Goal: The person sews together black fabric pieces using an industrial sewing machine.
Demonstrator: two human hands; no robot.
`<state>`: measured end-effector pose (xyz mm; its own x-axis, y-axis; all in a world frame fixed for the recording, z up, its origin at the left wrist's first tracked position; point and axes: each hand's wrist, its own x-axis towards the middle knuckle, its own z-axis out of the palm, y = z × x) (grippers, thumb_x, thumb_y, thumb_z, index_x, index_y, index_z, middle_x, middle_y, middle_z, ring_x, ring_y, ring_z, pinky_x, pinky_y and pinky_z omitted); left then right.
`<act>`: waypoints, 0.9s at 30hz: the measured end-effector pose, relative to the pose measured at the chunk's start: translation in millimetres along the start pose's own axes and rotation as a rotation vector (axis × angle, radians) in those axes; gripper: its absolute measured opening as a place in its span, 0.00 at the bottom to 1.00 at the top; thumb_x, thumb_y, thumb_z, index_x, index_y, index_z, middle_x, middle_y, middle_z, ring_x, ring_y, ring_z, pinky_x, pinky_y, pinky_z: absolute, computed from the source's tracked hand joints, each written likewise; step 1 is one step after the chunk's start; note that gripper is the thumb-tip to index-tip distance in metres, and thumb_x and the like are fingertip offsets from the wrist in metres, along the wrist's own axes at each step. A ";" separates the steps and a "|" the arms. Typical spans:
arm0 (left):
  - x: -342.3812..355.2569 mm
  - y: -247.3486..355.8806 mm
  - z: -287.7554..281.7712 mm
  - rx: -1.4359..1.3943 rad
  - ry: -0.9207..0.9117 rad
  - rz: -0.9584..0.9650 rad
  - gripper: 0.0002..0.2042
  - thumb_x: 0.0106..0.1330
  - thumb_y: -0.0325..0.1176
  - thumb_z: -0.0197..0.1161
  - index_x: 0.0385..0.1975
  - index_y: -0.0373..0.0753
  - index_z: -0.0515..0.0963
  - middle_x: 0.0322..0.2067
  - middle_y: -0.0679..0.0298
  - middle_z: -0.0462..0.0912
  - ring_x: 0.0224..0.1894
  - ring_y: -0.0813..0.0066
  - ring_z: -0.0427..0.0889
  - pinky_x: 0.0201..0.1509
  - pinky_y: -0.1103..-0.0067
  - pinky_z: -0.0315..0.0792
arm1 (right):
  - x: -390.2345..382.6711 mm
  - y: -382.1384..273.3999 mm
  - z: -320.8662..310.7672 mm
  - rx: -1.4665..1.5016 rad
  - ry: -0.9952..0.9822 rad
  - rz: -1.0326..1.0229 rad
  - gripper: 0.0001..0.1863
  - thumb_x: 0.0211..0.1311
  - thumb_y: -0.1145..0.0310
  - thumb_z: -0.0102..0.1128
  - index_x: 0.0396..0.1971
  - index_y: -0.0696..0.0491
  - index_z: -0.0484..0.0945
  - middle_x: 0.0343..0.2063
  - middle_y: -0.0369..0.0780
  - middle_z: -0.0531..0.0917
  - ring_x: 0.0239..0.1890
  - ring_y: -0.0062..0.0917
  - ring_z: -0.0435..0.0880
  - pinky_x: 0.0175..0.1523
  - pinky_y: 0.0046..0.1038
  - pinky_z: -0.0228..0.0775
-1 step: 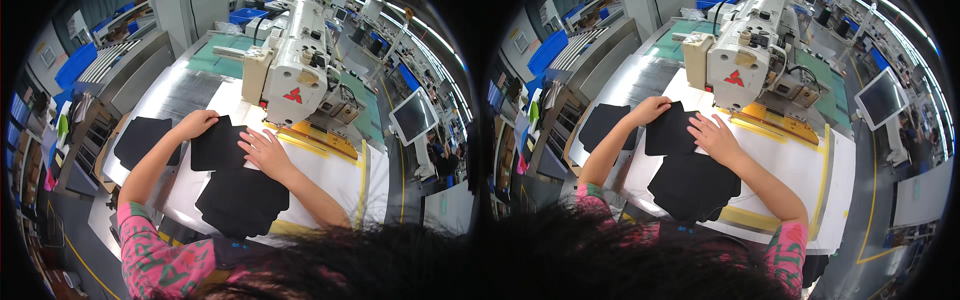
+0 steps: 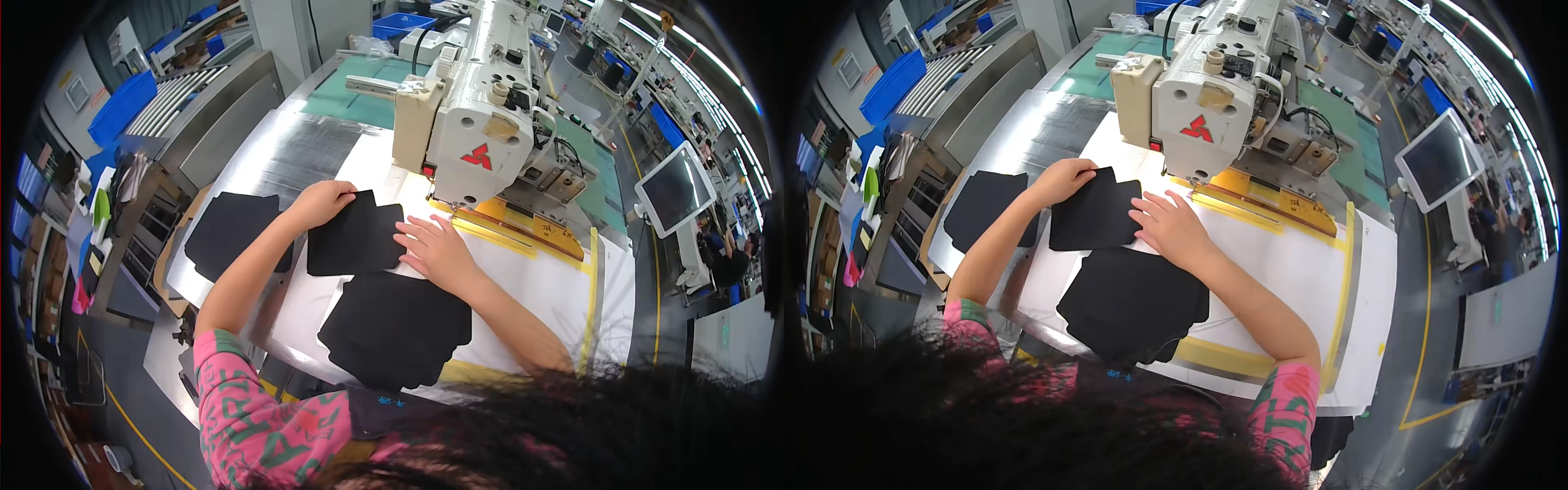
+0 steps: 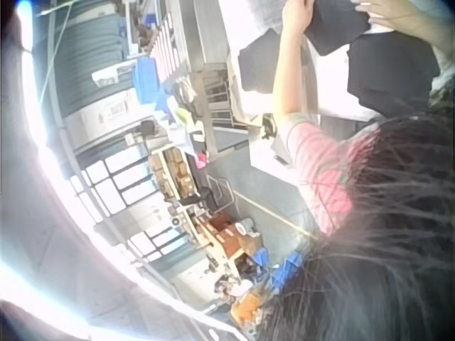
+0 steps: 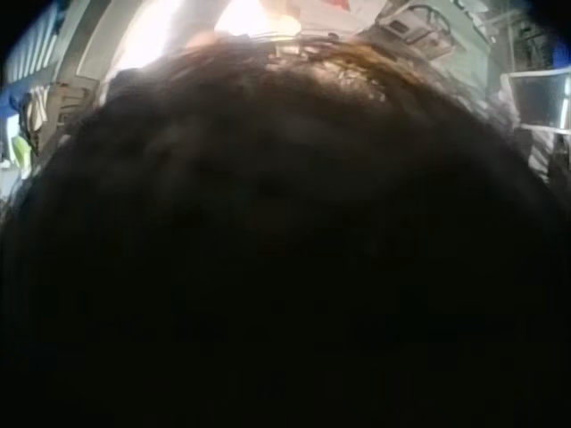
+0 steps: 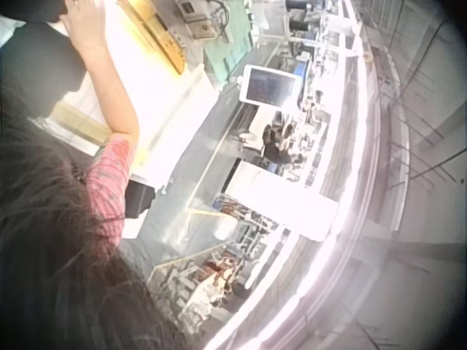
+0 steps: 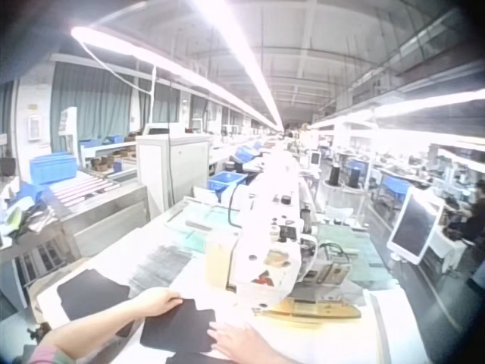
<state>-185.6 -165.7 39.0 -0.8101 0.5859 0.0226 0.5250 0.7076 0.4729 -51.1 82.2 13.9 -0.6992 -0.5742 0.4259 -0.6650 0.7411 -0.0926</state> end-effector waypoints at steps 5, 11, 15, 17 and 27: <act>27.6 -2.1 22.1 -0.069 0.179 -0.006 0.11 0.67 0.34 0.57 0.42 0.36 0.80 0.40 0.54 0.83 0.43 0.55 0.81 0.47 0.69 0.72 | -1.4 6.1 -5.2 0.084 -0.134 -0.003 0.23 0.54 0.62 0.66 0.50 0.53 0.77 0.57 0.39 0.76 0.63 0.31 0.70 0.65 0.41 0.62; 30.7 -10.3 44.8 -0.061 0.429 0.030 0.10 0.66 0.35 0.57 0.42 0.40 0.80 0.39 0.59 0.83 0.39 0.58 0.82 0.44 0.69 0.74 | 31.1 -0.4 31.6 -0.217 -0.081 -0.083 0.18 0.54 0.73 0.57 0.47 0.56 0.76 0.48 0.44 0.80 0.48 0.30 0.81 0.59 0.35 0.68; 31.6 -8.4 46.8 0.024 0.465 0.081 0.09 0.65 0.34 0.58 0.42 0.43 0.79 0.35 0.61 0.79 0.35 0.60 0.81 0.40 0.68 0.74 | 43.4 10.5 20.4 -0.216 -0.319 -0.040 0.13 0.53 0.73 0.57 0.41 0.55 0.78 0.43 0.43 0.81 0.45 0.29 0.81 0.57 0.34 0.70; 32.1 -7.2 46.6 0.045 0.471 0.081 0.09 0.65 0.34 0.59 0.42 0.43 0.79 0.34 0.62 0.78 0.34 0.60 0.81 0.39 0.68 0.73 | 31.7 17.0 16.6 -0.029 0.021 -0.059 0.07 0.52 0.73 0.58 0.33 0.54 0.78 0.33 0.40 0.80 0.39 0.27 0.81 0.55 0.33 0.71; 29.7 0.9 41.7 -0.005 0.422 0.033 0.09 0.64 0.32 0.59 0.43 0.43 0.79 0.37 0.61 0.78 0.39 0.59 0.81 0.43 0.69 0.73 | 32.5 17.2 40.7 -0.216 -0.009 -0.017 0.07 0.53 0.72 0.56 0.33 0.55 0.77 0.34 0.40 0.80 0.42 0.31 0.82 0.54 0.32 0.72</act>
<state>-198.3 -131.2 3.4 -0.8291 0.3942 0.3965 0.5523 0.6882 0.4705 -95.9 62.2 -10.5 -0.6914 -0.5895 0.4177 -0.6057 0.7881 0.1097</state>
